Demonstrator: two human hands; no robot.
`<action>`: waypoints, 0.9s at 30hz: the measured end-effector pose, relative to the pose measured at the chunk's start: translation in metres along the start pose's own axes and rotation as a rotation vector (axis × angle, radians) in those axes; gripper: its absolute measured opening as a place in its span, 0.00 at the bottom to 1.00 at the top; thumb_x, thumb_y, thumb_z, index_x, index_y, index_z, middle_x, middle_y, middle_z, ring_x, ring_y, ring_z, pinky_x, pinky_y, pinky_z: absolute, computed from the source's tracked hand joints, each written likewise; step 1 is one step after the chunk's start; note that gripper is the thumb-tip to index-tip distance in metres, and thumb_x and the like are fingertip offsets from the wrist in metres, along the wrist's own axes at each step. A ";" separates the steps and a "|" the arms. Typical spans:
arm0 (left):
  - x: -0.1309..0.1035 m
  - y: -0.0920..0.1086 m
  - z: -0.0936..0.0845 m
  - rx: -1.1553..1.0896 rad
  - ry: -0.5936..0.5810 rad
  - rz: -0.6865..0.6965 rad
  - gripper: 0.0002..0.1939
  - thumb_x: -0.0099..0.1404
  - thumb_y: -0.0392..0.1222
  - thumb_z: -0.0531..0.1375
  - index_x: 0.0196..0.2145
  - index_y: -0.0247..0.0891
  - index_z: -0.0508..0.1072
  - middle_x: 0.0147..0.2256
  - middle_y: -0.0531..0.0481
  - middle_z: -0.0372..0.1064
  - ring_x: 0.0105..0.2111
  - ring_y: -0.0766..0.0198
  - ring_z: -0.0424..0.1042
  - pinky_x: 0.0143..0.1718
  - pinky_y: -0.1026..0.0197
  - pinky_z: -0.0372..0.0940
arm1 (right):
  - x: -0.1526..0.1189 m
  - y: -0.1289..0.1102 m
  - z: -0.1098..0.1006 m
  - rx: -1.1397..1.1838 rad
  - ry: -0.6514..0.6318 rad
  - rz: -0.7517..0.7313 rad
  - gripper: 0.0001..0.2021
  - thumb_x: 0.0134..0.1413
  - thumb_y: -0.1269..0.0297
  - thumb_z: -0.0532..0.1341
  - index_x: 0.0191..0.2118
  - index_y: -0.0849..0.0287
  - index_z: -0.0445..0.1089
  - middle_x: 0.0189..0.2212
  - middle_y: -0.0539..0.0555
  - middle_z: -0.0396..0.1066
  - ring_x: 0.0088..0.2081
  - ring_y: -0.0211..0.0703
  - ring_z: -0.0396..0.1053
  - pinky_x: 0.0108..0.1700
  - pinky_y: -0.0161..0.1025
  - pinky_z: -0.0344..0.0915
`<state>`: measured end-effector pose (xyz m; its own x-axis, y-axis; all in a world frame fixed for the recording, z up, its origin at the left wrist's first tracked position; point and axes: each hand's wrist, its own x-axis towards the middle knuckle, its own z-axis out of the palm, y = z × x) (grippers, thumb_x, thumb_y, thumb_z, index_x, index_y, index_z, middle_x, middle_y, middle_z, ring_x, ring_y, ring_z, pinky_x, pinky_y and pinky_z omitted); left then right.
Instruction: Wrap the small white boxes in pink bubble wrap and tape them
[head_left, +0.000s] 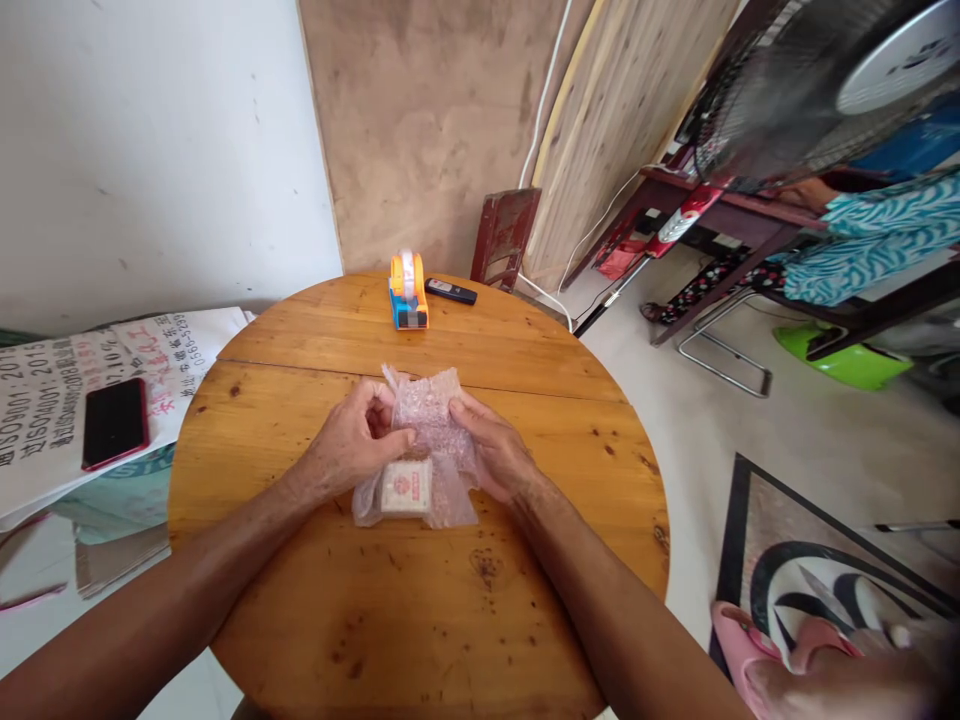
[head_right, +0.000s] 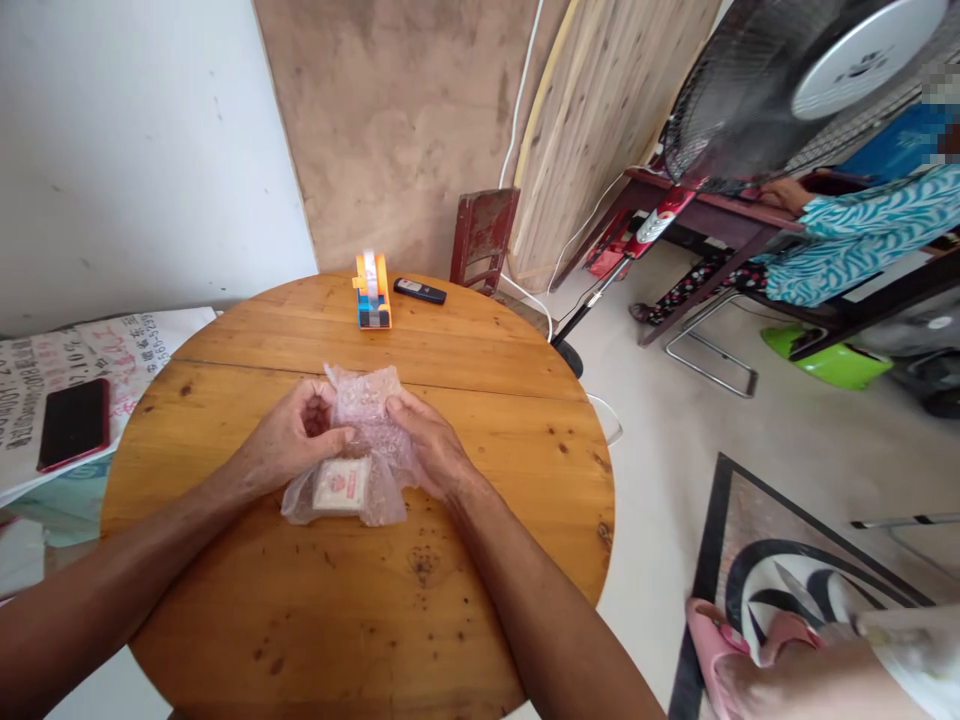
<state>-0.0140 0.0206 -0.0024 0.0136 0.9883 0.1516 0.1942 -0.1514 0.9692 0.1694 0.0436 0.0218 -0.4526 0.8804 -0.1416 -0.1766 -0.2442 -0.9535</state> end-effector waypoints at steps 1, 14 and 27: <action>0.001 0.000 -0.001 -0.058 -0.025 -0.016 0.14 0.52 0.38 0.66 0.32 0.40 0.63 0.25 0.58 0.62 0.25 0.69 0.61 0.26 0.66 0.56 | 0.001 0.001 -0.001 -0.009 0.033 -0.023 0.24 0.48 0.44 0.64 0.44 0.57 0.70 0.33 0.55 0.76 0.33 0.46 0.73 0.34 0.40 0.66; 0.018 0.006 -0.018 -0.427 0.307 -0.256 0.20 0.42 0.37 0.65 0.35 0.37 0.68 0.25 0.57 0.70 0.21 0.70 0.66 0.23 0.67 0.61 | 0.026 0.006 -0.052 -0.244 0.483 -0.269 0.14 0.45 0.53 0.65 0.25 0.58 0.65 0.21 0.45 0.63 0.23 0.34 0.57 0.29 0.34 0.55; 0.015 -0.004 -0.020 -0.168 0.473 0.033 0.23 0.51 0.35 0.66 0.46 0.40 0.68 0.40 0.53 0.67 0.36 0.68 0.68 0.38 0.66 0.62 | -0.012 -0.021 -0.028 -0.632 0.308 -0.566 0.10 0.57 0.58 0.60 0.42 0.56 0.71 0.36 0.54 0.73 0.38 0.42 0.70 0.44 0.41 0.66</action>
<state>-0.0337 0.0357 -0.0001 -0.4365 0.8732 0.2166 0.0401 -0.2216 0.9743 0.2032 0.0495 0.0363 -0.1739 0.8931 0.4148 0.2523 0.4476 -0.8579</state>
